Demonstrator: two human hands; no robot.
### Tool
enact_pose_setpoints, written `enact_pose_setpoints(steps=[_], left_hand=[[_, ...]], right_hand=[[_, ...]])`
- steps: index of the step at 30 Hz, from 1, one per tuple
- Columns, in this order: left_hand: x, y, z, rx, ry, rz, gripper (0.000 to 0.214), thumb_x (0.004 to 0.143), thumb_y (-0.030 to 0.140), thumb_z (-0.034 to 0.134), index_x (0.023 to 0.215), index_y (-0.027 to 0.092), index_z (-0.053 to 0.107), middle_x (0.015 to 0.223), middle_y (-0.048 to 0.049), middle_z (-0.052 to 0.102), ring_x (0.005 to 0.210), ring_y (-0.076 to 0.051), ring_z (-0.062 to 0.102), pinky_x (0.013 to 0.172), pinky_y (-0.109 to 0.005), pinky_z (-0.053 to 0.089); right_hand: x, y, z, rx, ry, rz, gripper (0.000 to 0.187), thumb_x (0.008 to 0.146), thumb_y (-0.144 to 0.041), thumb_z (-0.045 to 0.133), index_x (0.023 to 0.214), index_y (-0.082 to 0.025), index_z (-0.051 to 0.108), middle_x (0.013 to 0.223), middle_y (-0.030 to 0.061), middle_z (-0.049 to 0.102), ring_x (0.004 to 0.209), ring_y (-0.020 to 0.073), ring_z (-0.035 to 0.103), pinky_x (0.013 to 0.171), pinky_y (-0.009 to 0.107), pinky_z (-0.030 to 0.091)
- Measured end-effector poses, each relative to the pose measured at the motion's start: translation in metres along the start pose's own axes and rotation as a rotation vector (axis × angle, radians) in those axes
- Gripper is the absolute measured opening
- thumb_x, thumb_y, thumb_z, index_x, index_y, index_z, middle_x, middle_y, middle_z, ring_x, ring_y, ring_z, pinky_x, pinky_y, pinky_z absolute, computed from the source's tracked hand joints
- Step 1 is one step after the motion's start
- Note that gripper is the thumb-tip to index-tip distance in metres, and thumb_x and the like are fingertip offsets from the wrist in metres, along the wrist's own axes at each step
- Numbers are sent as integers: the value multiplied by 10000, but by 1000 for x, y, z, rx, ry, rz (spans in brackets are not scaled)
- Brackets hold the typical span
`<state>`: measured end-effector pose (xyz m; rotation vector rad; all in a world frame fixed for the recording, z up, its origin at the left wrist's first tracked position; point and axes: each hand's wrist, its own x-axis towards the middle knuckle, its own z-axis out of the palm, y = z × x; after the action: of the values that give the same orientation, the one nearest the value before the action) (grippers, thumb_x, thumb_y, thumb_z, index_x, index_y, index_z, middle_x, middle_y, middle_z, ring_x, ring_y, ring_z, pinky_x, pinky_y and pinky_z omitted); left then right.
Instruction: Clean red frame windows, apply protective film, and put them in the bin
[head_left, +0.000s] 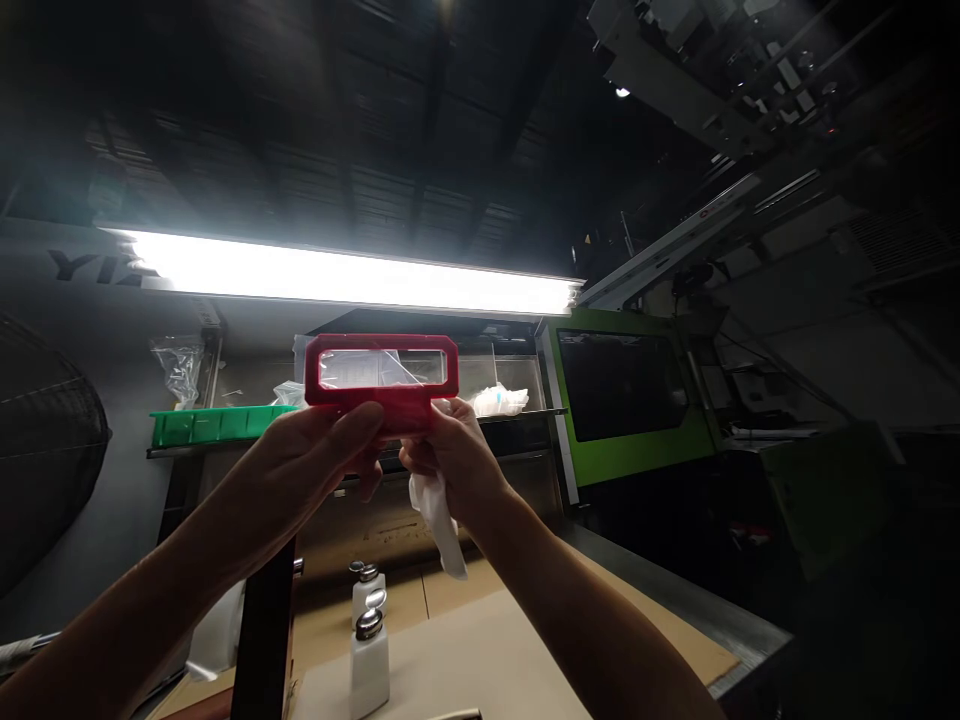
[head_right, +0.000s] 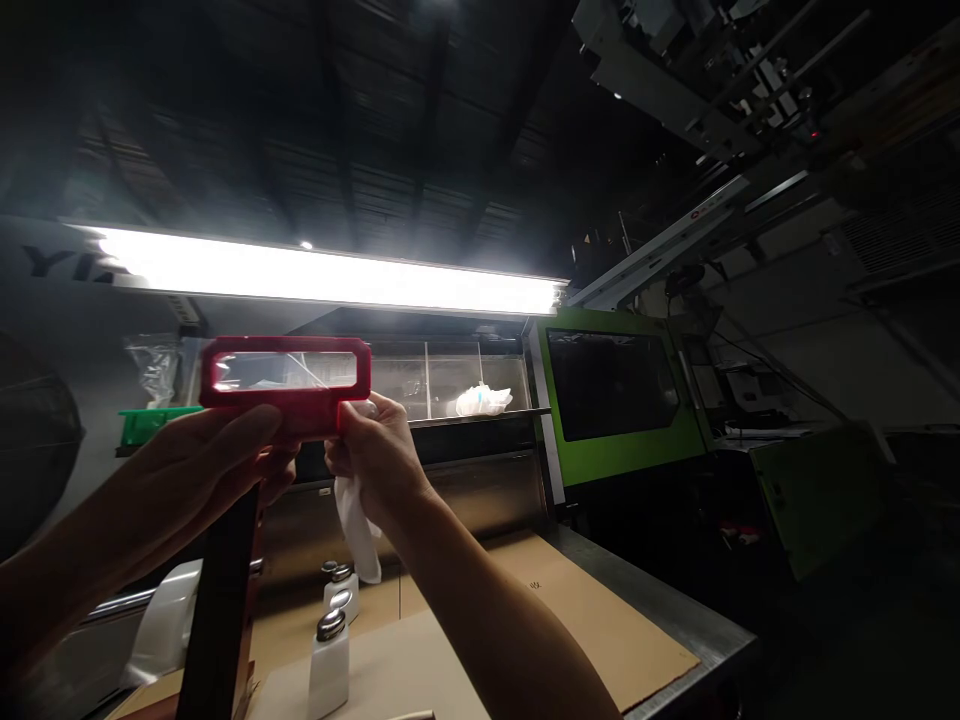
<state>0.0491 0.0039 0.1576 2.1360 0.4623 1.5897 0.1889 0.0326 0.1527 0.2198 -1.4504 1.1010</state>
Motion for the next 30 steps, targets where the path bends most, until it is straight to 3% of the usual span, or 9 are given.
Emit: enact_pose_setpoints(steps=[8, 12, 18, 20, 23, 27, 30], left_hand=[[-5, 2, 0, 15, 14, -39, 258, 739, 489, 659, 725, 231, 672, 545, 29, 579, 497, -105, 538, 522, -221, 486], [-8, 1, 1, 19, 43, -54, 337, 701, 546, 668, 690, 209, 658, 590, 27, 575, 495, -97, 534, 497, -221, 483], [-12, -1, -1, 62, 91, -96, 391, 718, 559, 644, 642, 176, 618, 575, 37, 551, 459, -79, 520, 437, -192, 432], [-13, -2, -3, 70, 126, -105, 400, 726, 557, 636, 628, 171, 601, 570, 46, 528, 454, -73, 503, 439, -193, 430], [-15, -5, -6, 86, 154, -119, 406, 726, 553, 636, 604, 169, 584, 544, 57, 499, 430, -71, 480, 429, -201, 417], [-19, -7, -5, 119, 175, -147, 384, 718, 541, 648, 601, 179, 597, 524, 57, 514, 418, -81, 486, 444, -214, 413], [-24, -4, -3, 153, 184, -176, 384, 712, 542, 652, 582, 186, 594, 517, 53, 525, 427, -81, 488, 460, -210, 410]], right_hand=[[-2, 9, 1, 43, 33, 15, 244, 606, -239, 643, 510, -185, 426, 371, -112, 394, 333, 11, 252, 370, 186, 168], [-1, 11, -2, 106, 119, -10, 286, 591, -277, 689, 526, -188, 426, 397, -119, 365, 337, 9, 219, 364, 192, 154], [-9, 5, -15, 124, 189, -109, 237, 727, -356, 667, 650, -192, 515, 461, -118, 326, 370, 23, 171, 362, 196, 142], [-20, 3, -21, -6, 246, -230, 197, 783, -357, 622, 682, -199, 560, 459, -109, 317, 371, 32, 178, 359, 203, 139], [-40, 0, -27, -451, 272, -477, 102, 833, -282, 565, 813, -240, 656, 490, -74, 422, 397, 56, 295, 384, 211, 241], [-50, -1, -28, -1165, 9, -628, 397, 821, -159, 478, 1135, -331, 650, 629, -20, 586, 512, 106, 418, 556, 272, 396], [-42, 0, -31, -1400, -41, -617, 520, 808, -147, 433, 1280, -327, 557, 591, -14, 569, 528, 126, 408, 565, 284, 383]])
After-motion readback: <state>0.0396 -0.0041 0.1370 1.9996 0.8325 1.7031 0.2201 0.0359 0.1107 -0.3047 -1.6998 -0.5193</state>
